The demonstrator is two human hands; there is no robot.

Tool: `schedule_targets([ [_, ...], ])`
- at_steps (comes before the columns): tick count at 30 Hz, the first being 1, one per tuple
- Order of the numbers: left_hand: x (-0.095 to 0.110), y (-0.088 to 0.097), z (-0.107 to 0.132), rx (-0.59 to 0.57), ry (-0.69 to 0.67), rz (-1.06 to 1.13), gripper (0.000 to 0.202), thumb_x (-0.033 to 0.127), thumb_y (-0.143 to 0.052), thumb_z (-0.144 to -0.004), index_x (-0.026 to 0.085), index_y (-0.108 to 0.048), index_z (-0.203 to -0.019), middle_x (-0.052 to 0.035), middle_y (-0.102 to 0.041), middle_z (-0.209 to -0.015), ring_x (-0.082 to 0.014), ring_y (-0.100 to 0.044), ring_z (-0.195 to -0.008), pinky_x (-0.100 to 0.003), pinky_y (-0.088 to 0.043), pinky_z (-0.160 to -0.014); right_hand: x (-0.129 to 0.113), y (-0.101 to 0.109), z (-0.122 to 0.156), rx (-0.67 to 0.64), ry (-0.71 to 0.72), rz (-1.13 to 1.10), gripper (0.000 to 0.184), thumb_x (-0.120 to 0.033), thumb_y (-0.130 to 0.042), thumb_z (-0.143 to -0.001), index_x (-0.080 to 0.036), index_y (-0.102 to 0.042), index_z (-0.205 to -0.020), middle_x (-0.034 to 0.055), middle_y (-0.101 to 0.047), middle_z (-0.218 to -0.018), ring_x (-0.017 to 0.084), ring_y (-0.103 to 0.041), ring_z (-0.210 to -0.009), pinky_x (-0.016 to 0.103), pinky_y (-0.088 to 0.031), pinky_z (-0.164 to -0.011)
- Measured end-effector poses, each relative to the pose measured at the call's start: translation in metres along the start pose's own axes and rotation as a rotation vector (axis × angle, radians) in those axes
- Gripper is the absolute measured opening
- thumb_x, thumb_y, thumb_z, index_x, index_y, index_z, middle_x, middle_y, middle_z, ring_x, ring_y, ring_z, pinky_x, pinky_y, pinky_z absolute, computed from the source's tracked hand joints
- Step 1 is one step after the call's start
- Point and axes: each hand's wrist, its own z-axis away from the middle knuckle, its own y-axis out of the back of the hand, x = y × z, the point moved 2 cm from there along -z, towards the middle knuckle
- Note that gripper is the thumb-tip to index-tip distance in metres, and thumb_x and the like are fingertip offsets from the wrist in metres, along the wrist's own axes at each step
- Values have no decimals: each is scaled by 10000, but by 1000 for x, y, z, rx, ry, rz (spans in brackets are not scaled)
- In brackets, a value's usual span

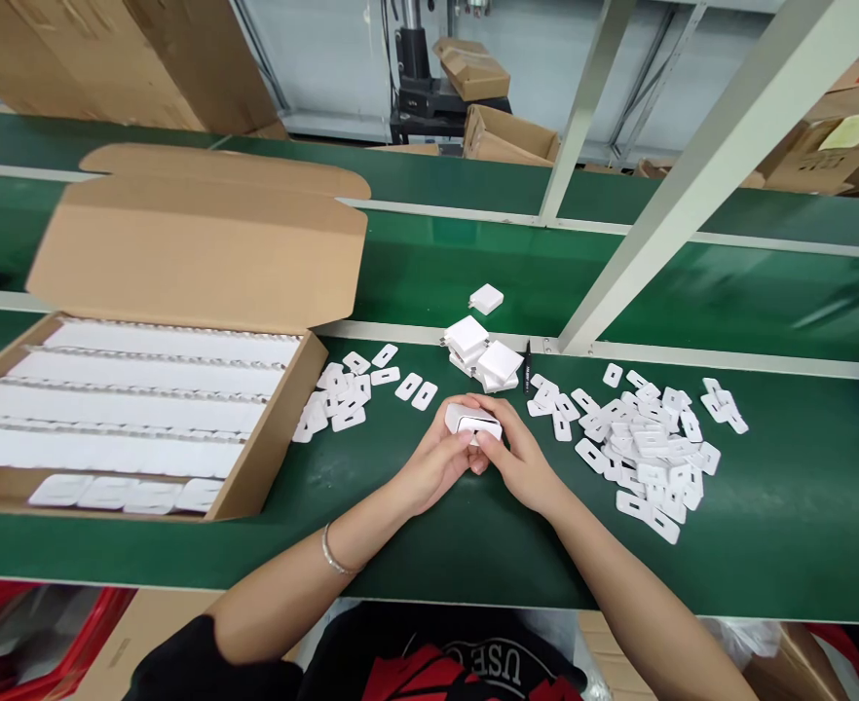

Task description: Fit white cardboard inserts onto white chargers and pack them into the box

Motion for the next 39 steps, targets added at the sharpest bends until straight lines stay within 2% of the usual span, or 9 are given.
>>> schedule_targets([
  [2,-2,6,-1,14,-42,-82,576,550,-829,-829,271,-526,-1232,-31,-680,-936,-146,-583,-672,-288,-451,-637,3,-1,-1,-60,-98,-128,464,-523,-569,-1027,-250,-570,-1402,67,-648,-1157,176,-703,-793,394,-628,-821],
  [4,-2,13,-1,20,-82,-226,602,581,-794,-857,268,-509,-1285,-23,-681,-900,-149,-575,-654,-289,-450,-642,4,0,-2,-60,-101,-178,448,-538,-600,-1007,-237,-602,-1339,46,-642,-1086,154,-682,-712,388,-619,-809],
  [7,3,22,0,54,-163,-540,519,558,-726,-924,248,-556,-1303,-12,-661,-829,-150,-534,-634,-279,-419,-653,2,6,-5,39,-11,-74,397,-525,-661,-975,-230,-674,-1240,46,-614,-1057,189,-681,-882,395,-582,-911],
  [11,12,23,3,115,-298,-821,403,461,-651,-988,272,-632,-1344,-85,-700,-1152,-218,-629,-891,-308,-461,-837,3,6,-7,53,-16,-20,382,-538,-672,-962,-230,-688,-1187,55,-616,-1051,216,-648,-991,397,-553,-955],
  [15,12,18,3,70,-336,-760,376,454,-611,-1013,269,-687,-1332,-107,-672,-1306,-278,-632,-1117,-349,-445,-1018,4,3,-5,26,-46,-81,432,-564,-676,-950,-227,-634,-1218,65,-641,-1119,219,-640,-1029,383,-545,-952],
  [20,2,20,3,67,-329,-704,449,576,-511,-1040,241,-675,-1289,-100,-679,-1166,-240,-623,-926,-351,-482,-890,4,-2,-2,-30,-113,-53,441,-604,-431,-1068,-234,-610,-1228,35,-648,-1044,187,-609,-888,351,-539,-843],
  [27,1,25,-2,-8,-350,-913,532,594,-283,-1097,236,-584,-1351,-105,-654,-1269,-238,-629,-1024,-383,-518,-926,8,-2,-3,34,-88,-24,433,-610,-543,-1014,-230,-627,-1204,56,-683,-1092,222,-627,-958,343,-509,-812],
  [34,3,23,-8,17,-379,-844,459,569,-401,-1089,206,-671,-1166,-76,-694,-1089,-146,-578,-715,-309,-513,-701,7,0,-3,42,-72,41,408,-575,-426,-1064,-221,-617,-1133,26,-666,-928,198,-611,-849,340,-480,-784],
  [39,-1,27,-8,45,-373,-799,480,595,-406,-1079,200,-672,-1139,-63,-671,-1039,-118,-518,-635,-285,-481,-618,4,-2,-2,6,-97,55,333,-495,-578,-1009,-209,-619,-1175,16,-646,-905,169,-541,-754,305,-438,-672],
])
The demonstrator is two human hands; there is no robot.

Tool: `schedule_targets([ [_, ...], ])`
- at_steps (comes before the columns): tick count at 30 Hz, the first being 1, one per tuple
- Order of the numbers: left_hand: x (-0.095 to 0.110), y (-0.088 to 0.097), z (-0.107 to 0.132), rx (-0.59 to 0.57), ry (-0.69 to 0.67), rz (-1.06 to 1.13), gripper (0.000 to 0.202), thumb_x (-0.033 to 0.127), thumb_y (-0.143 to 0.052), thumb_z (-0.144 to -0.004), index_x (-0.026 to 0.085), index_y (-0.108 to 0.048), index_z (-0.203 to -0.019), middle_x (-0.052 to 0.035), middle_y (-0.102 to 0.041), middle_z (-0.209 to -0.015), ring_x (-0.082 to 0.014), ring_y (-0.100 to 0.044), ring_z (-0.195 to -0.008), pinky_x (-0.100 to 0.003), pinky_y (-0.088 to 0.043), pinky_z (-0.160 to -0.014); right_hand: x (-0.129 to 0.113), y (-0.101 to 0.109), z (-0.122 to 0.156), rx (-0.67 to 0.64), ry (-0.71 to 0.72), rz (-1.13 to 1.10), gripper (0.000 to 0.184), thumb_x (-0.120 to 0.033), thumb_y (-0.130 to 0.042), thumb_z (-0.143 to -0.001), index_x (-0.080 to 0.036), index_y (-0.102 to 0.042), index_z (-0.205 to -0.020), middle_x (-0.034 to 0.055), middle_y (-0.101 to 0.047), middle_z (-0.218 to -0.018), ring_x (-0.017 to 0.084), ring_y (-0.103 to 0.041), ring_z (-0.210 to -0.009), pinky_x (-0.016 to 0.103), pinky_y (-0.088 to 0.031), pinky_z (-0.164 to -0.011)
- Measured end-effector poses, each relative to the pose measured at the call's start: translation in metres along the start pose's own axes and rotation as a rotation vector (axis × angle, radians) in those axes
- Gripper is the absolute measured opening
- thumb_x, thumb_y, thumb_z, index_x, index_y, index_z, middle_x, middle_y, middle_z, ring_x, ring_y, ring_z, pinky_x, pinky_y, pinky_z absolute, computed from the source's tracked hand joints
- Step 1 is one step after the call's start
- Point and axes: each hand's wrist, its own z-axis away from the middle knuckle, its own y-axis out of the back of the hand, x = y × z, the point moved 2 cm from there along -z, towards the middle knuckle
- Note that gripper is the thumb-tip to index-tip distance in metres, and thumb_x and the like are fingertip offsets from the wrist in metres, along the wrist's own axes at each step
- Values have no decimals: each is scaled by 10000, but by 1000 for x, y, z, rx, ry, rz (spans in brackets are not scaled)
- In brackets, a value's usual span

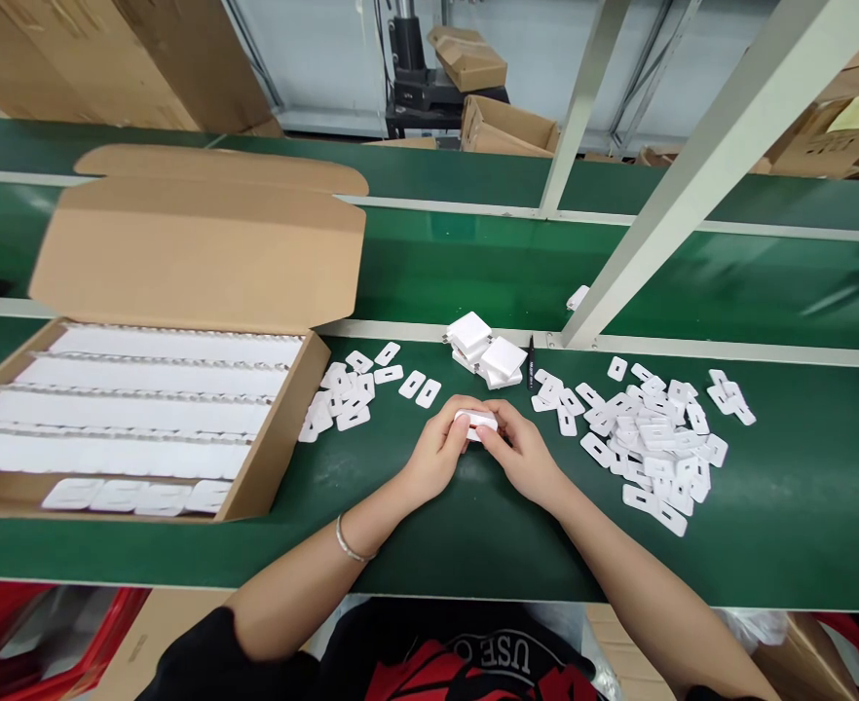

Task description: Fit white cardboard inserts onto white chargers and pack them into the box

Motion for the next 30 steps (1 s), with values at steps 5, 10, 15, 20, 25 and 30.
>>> schedule_targets([
  [5,7,4,1,-70,-106,19,472,563,-336,-1102,219,-638,-1219,-91,-679,-1134,-201,-657,-907,-345,-552,-810,0,1,1,41,90,28,340,-455,-638,-970,-213,-606,-1206,17,-621,-928,168,-523,-764,313,-450,-701],
  [10,12,5,3,-130,-214,-41,529,578,-253,-1108,228,-587,-1322,-103,-657,-1167,-230,-661,-996,-391,-540,-896,1,3,3,21,212,8,359,-491,-560,-1023,-228,-580,-1267,62,-661,-1100,213,-606,-922,355,-495,-807],
  [15,9,6,3,-76,-243,-198,432,493,-357,-1112,209,-652,-1250,-81,-677,-1014,-201,-619,-862,-339,-509,-779,4,2,2,42,209,44,403,-564,-454,-1066,-229,-590,-1244,66,-686,-1065,216,-636,-874,354,-509,-745],
  [20,11,7,0,-96,-223,-48,440,516,-395,-1099,222,-701,-1211,-85,-707,-1052,-225,-634,-937,-372,-515,-861,4,0,3,114,294,125,375,-548,-454,-1075,-228,-594,-1210,61,-688,-1008,202,-624,-786,344,-509,-683],
  [25,10,8,-4,-148,125,387,660,662,-191,-1079,279,-523,-1502,-108,-664,-1319,-289,-649,-1174,-434,-528,-993,0,3,1,182,510,307,431,-548,-565,-1040,-237,-536,-1337,115,-683,-1152,263,-651,-937,409,-553,-773],
  [30,7,12,-11,-104,107,245,511,605,-613,-991,257,-590,-1365,-104,-634,-1323,-259,-631,-1143,-377,-529,-973,2,2,0,178,557,425,521,-445,-675,-990,-271,-466,-1434,114,-635,-1184,288,-628,-1031,455,-561,-845],
])
